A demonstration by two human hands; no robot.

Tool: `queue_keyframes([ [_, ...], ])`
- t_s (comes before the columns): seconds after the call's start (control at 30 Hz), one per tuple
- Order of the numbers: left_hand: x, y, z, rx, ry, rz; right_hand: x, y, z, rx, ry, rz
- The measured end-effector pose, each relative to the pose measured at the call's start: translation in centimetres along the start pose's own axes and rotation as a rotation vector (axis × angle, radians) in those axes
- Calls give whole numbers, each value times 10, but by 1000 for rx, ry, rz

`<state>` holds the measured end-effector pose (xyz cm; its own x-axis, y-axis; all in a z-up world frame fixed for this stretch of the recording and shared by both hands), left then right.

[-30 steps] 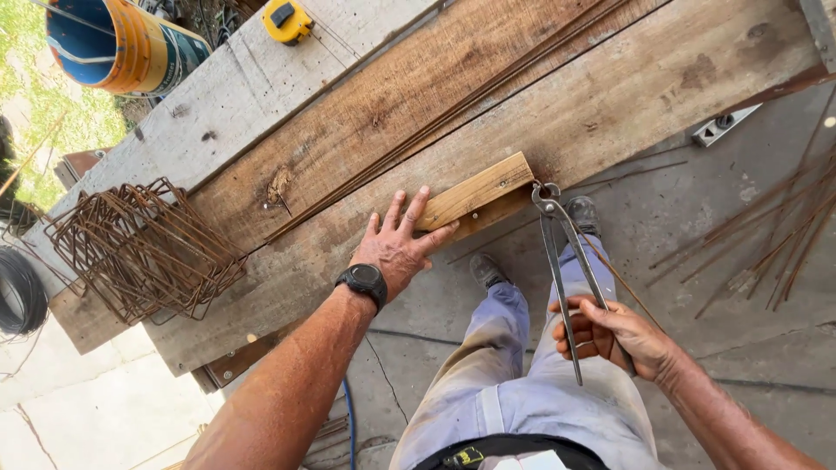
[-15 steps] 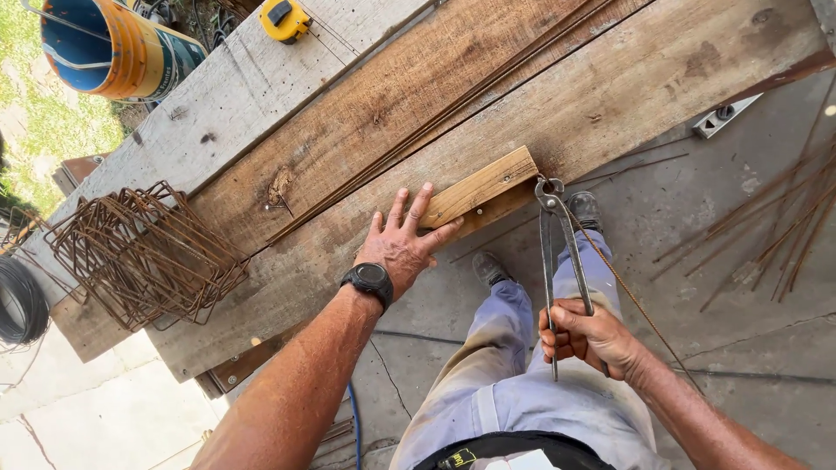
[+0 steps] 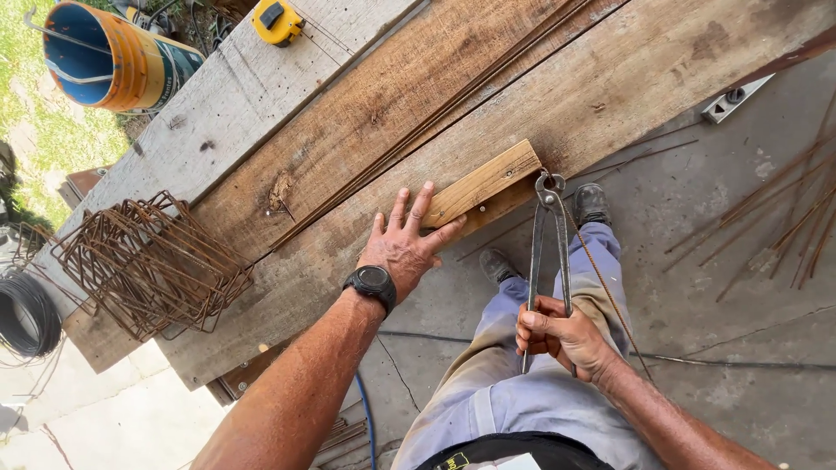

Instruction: The person uses a metal bending tool to bend thin metal rods into rectangular shapes on a wooden workbench. They repeatedly position the rods against a wooden jig, apply pressure with the tool to form the bends, and place the finished pieces onto a pile.

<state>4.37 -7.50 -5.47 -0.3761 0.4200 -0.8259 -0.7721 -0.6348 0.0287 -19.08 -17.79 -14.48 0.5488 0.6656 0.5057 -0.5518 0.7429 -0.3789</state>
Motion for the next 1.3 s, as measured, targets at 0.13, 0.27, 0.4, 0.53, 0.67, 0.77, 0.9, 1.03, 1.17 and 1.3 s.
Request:
queue_keyframes([
  [0.13,-1,0,0,-2,-2,-1,4,-2,-2,-18,11,-2],
  [0.27,0,-2,-1,0,7,-3,7,5,-7,-26,24,-3],
  [0.4,3,1,0,-6,21,-1,7,11,-8,-34,20,-33],
  [0.53,-1,-1,-1,-10,36,2,6,3,-7,-26,7,-34],
  [0.67,2,-1,0,-19,15,18,14,-11,5,-32,-21,0],
  [0.77,2,-4,-1,-34,20,24,33,-25,15,-15,-65,82],
  [0.9,0,1,3,-23,28,52,26,-11,15,5,-123,-33],
  [1.03,-6,0,4,-35,9,45,19,-8,9,48,-222,-122],
  [1.17,-5,-3,0,-37,11,36,-5,-7,1,80,-233,-107],
  [1.3,0,1,2,-20,-27,40,-23,2,0,87,-112,-27],
])
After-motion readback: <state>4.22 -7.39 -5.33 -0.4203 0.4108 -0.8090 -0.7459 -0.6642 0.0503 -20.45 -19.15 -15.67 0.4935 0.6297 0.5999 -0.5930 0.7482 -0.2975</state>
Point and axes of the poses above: each hand's wrist, its own z-axis away from the middle knuckle, its own x-axis out of the palm, y = z × x, the point moved 10 cm from there along -z, towards the middle knuckle, and after that the axes turned 4 degrees about -x, right-handed, at the moved point
